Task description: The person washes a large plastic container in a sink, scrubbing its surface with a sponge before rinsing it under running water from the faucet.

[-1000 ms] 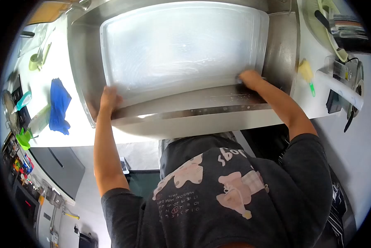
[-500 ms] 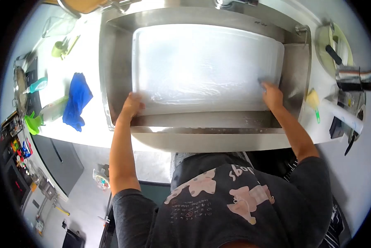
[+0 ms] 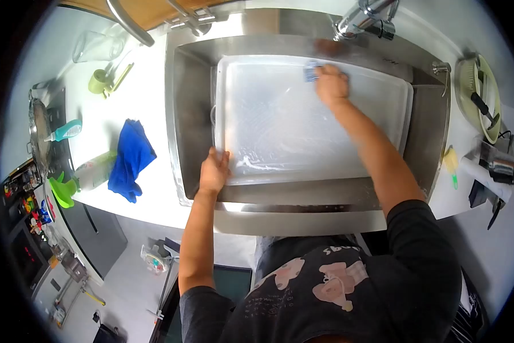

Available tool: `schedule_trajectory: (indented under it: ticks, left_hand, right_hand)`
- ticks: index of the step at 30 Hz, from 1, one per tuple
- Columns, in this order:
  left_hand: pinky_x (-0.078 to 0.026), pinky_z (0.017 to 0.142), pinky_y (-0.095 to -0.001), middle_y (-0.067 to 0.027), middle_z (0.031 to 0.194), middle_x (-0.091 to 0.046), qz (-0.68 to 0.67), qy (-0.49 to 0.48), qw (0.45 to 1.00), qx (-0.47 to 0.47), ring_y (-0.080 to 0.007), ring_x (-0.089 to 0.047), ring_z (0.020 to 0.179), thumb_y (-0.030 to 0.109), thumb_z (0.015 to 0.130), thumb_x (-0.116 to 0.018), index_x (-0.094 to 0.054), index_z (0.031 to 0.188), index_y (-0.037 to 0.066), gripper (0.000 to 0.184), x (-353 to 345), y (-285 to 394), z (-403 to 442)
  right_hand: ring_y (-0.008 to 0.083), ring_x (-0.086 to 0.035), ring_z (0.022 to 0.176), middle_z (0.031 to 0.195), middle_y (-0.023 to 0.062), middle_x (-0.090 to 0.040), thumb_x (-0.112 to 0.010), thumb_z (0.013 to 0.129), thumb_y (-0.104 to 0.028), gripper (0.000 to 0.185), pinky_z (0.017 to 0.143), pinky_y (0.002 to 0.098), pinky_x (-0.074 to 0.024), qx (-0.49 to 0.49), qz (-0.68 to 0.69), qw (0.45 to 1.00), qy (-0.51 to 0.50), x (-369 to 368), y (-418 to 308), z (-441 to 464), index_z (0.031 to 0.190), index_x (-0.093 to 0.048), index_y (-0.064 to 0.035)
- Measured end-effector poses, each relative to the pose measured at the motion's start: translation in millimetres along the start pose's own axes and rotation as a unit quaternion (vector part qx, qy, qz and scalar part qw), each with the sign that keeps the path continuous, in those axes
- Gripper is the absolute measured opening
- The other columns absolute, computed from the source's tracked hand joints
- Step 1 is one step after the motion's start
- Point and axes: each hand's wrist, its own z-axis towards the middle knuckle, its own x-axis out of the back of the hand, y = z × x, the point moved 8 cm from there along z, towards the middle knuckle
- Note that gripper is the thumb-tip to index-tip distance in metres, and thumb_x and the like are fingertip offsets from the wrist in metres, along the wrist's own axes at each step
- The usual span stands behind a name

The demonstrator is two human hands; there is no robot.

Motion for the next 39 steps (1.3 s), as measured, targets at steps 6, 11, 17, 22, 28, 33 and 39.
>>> schedule_trajectory:
  ticks: [6,11,17,22,28,33,39]
  left_hand:
    - [-0.045,0.051,-0.035,-0.0169,0.055,-0.056,0.013,0.006,0.999,-0.046,-0.0276,-0.059,0.051,0.019,0.087,-0.052,-0.049,0.094,-0.004,0.024,-7.4,-9.0,8.2]
    - [-0.047,0.05,-0.0323,-0.0149,0.059,-0.058,0.045,0.004,0.998,-0.043,-0.022,-0.061,0.051,0.022,0.088,-0.051,-0.048,0.097,-0.008,0.031,1.0,-5.2,12.3]
    - [-0.048,0.053,-0.0332,-0.0153,0.063,-0.059,-0.001,-0.015,1.0,-0.012,-0.0217,-0.06,0.051,0.019,0.088,-0.05,-0.045,0.104,-0.007,0.032,-5.1,-7.6,16.4]
    - [-0.048,0.054,-0.0348,-0.0177,0.071,-0.059,-0.007,-0.039,0.999,-0.007,-0.0224,-0.059,0.052,0.016,0.089,-0.047,-0.032,0.122,-0.003,0.041,-6.0,0.0,10.7]
    - [-0.048,0.055,-0.0376,-0.02,0.067,-0.06,0.066,0.011,0.996,-0.053,-0.0301,-0.062,0.058,0.017,0.087,-0.05,-0.033,0.123,0.0,0.044,0.6,11.3,5.6]
    - [-0.04,0.043,-0.0256,-0.0067,0.069,-0.055,-0.044,0.023,0.999,0.015,-0.011,-0.047,0.047,0.02,0.089,-0.05,-0.032,0.127,-0.004,0.048,4.4,-12.9,12.1]
    - [-0.043,0.042,-0.0279,-0.011,0.06,-0.056,-0.009,0.05,0.999,-0.021,-0.0153,-0.053,0.043,0.021,0.089,-0.048,-0.036,0.122,-0.008,0.046,7.3,-4.9,11.4]
  right_hand:
    - [0.02,-0.044,0.108,0.107,0.0047,-0.051,-0.041,0.082,-0.017,0.025,0.084,0.04,-0.0379,0.119,0.05,0.992,0.014,-34.7,-194.1,37.7,0.103,-0.055,-0.0126]
    - [0.0179,-0.045,0.107,0.111,0.0031,-0.051,-0.043,0.08,-0.013,0.031,0.088,0.0392,-0.0359,0.182,0.089,0.979,0.006,-29.5,-215.6,38.4,0.107,-0.057,-0.0119]
    - [0.0243,-0.048,0.108,0.106,0.0083,-0.054,-0.045,0.079,-0.006,0.023,0.087,0.0381,-0.0425,0.049,0.041,0.997,-0.04,-19.3,-26.6,15.8,0.097,-0.058,-0.0086]
    - [0.0261,-0.05,0.104,0.107,0.0098,-0.053,-0.045,0.082,-0.013,0.024,0.084,0.0393,-0.0438,-0.014,-0.02,1.0,-0.014,-41.7,32.7,13.4,0.103,-0.056,-0.0082]
    - [0.0256,-0.057,0.086,0.094,0.009,-0.057,-0.041,0.079,-0.009,0.022,0.069,0.0365,-0.0473,0.103,0.128,0.986,0.044,-93.0,-194.8,61.9,0.094,-0.058,-0.0086]
    - [0.0183,-0.042,0.112,0.114,0.0022,-0.05,-0.047,0.078,-0.012,0.029,0.091,0.0408,-0.0345,0.176,0.09,0.979,-0.044,-28.7,-161.7,32.0,0.105,-0.056,-0.0127]
    - [0.0247,-0.045,0.114,0.122,0.0077,-0.049,-0.05,0.072,-0.002,0.041,0.094,0.039,-0.0375,0.113,0.06,0.988,0.089,-42.9,111.6,-18.0,0.112,-0.054,-0.012]
